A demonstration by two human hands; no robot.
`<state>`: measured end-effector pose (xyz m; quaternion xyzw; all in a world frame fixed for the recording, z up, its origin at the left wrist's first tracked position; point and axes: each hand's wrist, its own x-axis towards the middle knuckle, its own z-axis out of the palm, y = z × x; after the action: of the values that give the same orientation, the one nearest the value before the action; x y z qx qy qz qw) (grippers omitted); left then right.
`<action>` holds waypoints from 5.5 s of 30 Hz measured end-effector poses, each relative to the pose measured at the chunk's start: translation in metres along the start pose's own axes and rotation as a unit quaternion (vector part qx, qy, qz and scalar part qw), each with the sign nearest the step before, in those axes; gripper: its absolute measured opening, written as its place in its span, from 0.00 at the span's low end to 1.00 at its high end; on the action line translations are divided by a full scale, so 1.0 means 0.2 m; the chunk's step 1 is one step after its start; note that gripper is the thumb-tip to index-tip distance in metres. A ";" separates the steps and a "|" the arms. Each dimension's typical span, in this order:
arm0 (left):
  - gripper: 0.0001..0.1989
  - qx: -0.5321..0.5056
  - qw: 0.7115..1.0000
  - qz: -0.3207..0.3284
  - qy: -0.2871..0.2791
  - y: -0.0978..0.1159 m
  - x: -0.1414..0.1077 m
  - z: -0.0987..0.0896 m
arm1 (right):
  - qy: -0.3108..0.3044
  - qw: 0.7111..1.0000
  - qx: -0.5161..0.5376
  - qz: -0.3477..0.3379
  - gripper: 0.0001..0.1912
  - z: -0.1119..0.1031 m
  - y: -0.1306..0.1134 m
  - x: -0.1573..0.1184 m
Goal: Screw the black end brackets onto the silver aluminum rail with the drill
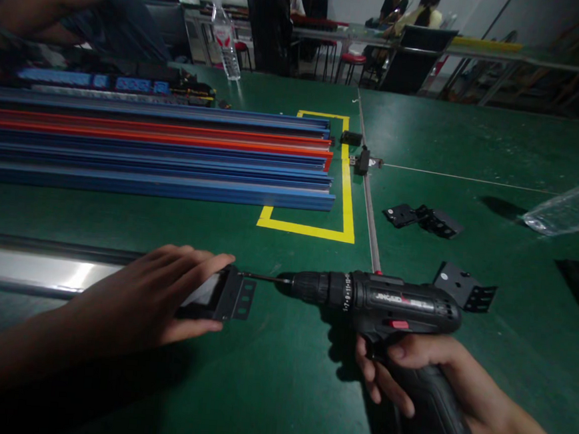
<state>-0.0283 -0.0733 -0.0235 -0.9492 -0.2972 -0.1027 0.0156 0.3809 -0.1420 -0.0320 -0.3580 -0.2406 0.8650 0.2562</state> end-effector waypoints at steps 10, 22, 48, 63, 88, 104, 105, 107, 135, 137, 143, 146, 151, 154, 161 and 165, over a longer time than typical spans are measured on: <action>0.34 0.014 1.000 0.008 0.009 0.00 -0.01 0.00 | -0.003 1.000 0.001 -0.005 0.17 0.02 -0.01 0.00; 0.37 0.038 0.999 0.017 0.016 -0.01 -0.02 0.02 | -0.088 0.995 -0.030 -0.027 0.19 -0.10 0.03 0.04; 0.38 0.049 0.999 0.007 -0.013 0.01 0.00 -0.01 | -0.011 0.997 -0.005 -0.080 0.19 -0.06 0.14 0.01; 0.38 0.038 0.997 -0.024 -0.066 0.02 0.05 -0.04 | 0.010 0.998 -0.008 -0.068 0.16 -0.07 0.13 0.02; 0.37 0.006 0.999 -0.026 -0.023 0.03 0.06 -0.05 | 0.018 0.997 -0.021 -0.073 0.13 -0.03 0.11 0.02; 0.37 0.021 0.999 -0.031 -0.031 0.03 0.05 -0.04 | 0.029 0.996 -0.031 -0.074 0.13 -0.03 0.10 0.02; 0.37 0.020 0.999 -0.030 -0.029 0.03 0.05 -0.04 | 0.028 0.997 -0.033 -0.067 0.13 -0.03 0.09 0.02; 0.37 0.018 0.999 -0.026 -0.022 0.03 0.05 -0.04 | 0.026 0.997 -0.033 -0.068 0.13 -0.03 0.09 0.01; 0.37 0.011 0.999 -0.020 -0.034 0.02 0.05 -0.04 | 0.005 0.996 -0.036 -0.082 0.17 -0.04 0.10 0.02; 0.37 0.013 0.999 -0.022 -0.029 0.02 0.04 -0.04 | 0.014 0.996 -0.036 -0.083 0.17 -0.05 0.12 0.02; 0.37 0.010 0.999 -0.025 -0.026 0.03 0.05 -0.04 | 0.024 0.994 -0.035 -0.096 0.17 -0.06 0.13 0.03; 0.38 0.013 0.999 -0.029 -0.031 0.03 0.05 -0.04 | 0.019 0.995 -0.041 -0.090 0.17 -0.04 0.11 0.02; 0.37 0.022 0.998 -0.034 -0.039 0.03 0.05 -0.05 | 0.017 0.995 -0.049 -0.080 0.16 -0.02 0.09 0.02; 0.37 0.021 0.999 -0.028 -0.034 0.03 0.05 -0.04 | 0.018 0.995 -0.050 -0.085 0.16 -0.02 0.10 0.02; 0.37 0.020 1.000 -0.014 -0.015 0.03 0.04 -0.04 | 0.029 0.994 -0.048 -0.096 0.17 -0.02 0.11 0.02; 0.37 0.015 1.000 -0.011 -0.013 0.03 0.04 -0.04 | 0.029 0.994 -0.053 -0.093 0.17 -0.01 0.11 0.01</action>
<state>-0.0201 -0.0742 -0.0139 -0.9469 -0.3090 -0.0857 0.0252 0.3755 -0.1560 -0.0478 -0.3723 -0.3108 0.8128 0.3229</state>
